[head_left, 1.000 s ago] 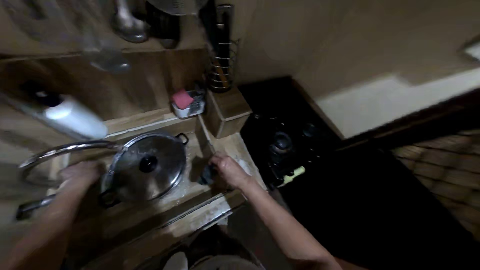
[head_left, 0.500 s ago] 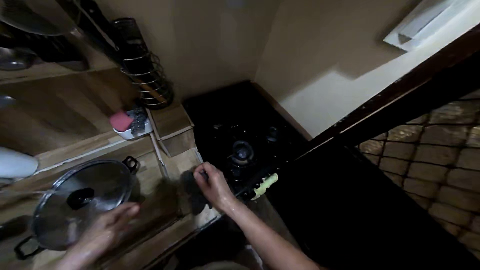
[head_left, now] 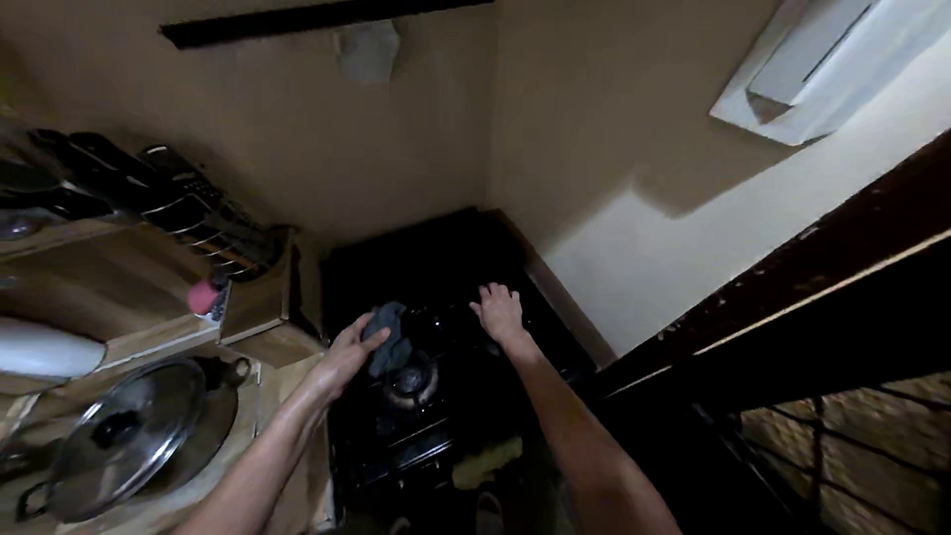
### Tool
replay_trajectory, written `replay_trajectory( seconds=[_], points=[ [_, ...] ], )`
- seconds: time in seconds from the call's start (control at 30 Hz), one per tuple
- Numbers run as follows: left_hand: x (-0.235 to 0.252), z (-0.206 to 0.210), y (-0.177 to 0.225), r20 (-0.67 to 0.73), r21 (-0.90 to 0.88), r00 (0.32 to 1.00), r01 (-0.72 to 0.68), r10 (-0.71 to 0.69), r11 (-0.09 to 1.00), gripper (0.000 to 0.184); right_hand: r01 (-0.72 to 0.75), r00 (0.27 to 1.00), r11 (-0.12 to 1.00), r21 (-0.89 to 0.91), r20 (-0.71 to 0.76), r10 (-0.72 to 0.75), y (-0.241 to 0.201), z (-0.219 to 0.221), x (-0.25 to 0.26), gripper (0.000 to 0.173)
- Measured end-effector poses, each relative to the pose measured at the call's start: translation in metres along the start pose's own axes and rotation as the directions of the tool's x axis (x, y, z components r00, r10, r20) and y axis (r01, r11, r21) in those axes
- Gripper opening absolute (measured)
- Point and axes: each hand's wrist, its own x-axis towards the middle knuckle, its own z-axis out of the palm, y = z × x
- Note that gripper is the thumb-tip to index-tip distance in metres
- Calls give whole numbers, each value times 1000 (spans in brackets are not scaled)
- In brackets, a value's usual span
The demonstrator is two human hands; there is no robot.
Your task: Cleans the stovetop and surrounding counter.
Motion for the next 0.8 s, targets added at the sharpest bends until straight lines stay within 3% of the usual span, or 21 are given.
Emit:
replay_trajectory(
  seconds=[0.1,0.27,0.4,0.47,0.57,0.67,0.73,0.8],
  points=[
    [49,21,28,-45,66,999,14,-11,998,54,58,992,996,-68,118,-49,8,5,29,63],
    [105,30,43,-106,182,992,-50,70,982,55,129,981,991,-17,151,-125,25,1,42,73],
    [130,23,53,-209,291,967,-82,147,953,59,130,985,991,-29,121,-126,27,-24,27,73],
    [142,27,52,-215,322,966,-66,141,944,62,151,988,987,-57,34,-149,31,-41,9,72],
    [160,56,43,-90,328,988,-90,126,941,58,294,896,954,-49,-334,-293,47,-51,-17,65],
    [181,95,34,79,551,997,-27,-20,834,66,182,950,983,-24,-254,-182,53,-73,-42,66],
    [200,111,20,197,659,980,-104,-37,745,70,190,892,974,-124,-393,-224,72,-59,-50,55],
    [216,122,3,321,683,947,-214,-24,698,72,174,873,969,-177,-428,-235,89,-48,-58,50]
  ],
)
